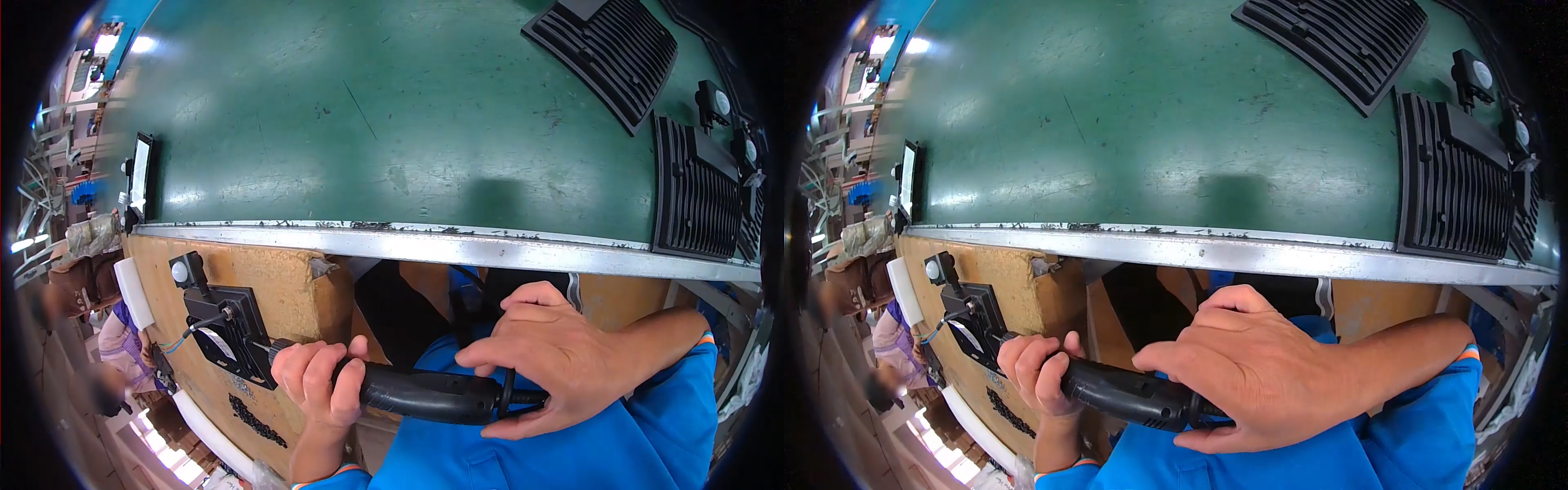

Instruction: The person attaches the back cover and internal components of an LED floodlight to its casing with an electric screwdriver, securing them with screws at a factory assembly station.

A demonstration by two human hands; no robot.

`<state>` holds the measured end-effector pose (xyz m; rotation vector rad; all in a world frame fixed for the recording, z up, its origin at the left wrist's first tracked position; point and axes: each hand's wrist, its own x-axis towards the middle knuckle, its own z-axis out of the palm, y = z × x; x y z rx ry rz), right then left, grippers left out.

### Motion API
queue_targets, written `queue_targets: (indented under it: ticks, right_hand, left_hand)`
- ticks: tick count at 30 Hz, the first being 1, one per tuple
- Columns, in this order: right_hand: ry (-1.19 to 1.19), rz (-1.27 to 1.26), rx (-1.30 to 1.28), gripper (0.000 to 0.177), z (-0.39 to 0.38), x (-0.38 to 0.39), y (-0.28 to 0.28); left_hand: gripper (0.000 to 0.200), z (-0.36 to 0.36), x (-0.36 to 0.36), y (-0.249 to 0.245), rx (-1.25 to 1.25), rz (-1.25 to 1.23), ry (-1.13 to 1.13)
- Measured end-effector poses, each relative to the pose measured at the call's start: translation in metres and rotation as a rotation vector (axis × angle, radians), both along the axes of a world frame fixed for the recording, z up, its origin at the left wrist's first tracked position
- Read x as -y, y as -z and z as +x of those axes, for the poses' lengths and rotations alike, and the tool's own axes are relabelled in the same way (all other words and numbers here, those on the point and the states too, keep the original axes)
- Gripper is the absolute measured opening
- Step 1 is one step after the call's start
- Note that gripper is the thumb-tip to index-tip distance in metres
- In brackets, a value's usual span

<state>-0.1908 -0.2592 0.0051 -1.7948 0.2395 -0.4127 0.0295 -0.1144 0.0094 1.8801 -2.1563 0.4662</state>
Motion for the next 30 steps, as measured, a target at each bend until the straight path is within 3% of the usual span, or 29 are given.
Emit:
queue_targets:
  ticks: [11, 18, 20, 21, 25, 30]
  right_hand:
    - [-0.09, -0.077, 0.044, 0.048, 0.004, 0.004, 0.001]
    - [-0.215, -0.142, 0.058, 0.052, 0.015, 0.012, -0.011]
    - [-0.255, -0.186, -0.135, 0.056, 0.024, 0.014, -0.024]
    - [-0.285, -0.249, -0.18, 0.066, 0.029, 0.016, -0.029]
    - [-0.441, -0.31, -0.326, 0.075, 0.052, 0.01, -0.041]
    - [-0.441, -0.24, -0.446, 0.069, 0.078, -0.002, -0.039]
  left_hand:
    - [0.034, 0.002, 0.0, 0.007, -0.029, -0.062, -0.031]
    - [0.026, 0.007, 0.004, 0.001, -0.095, -0.067, 0.013]
    - [0.024, 0.009, 0.005, 0.001, -0.094, -0.101, 0.015]
    - [0.03, 0.007, 0.004, 0.003, -0.122, -0.096, 0.008]
    - [0.024, 0.007, 0.002, 0.008, -0.096, -0.149, -0.027]
    - [0.029, 0.008, -0.004, 0.009, -0.157, -0.047, -0.028]
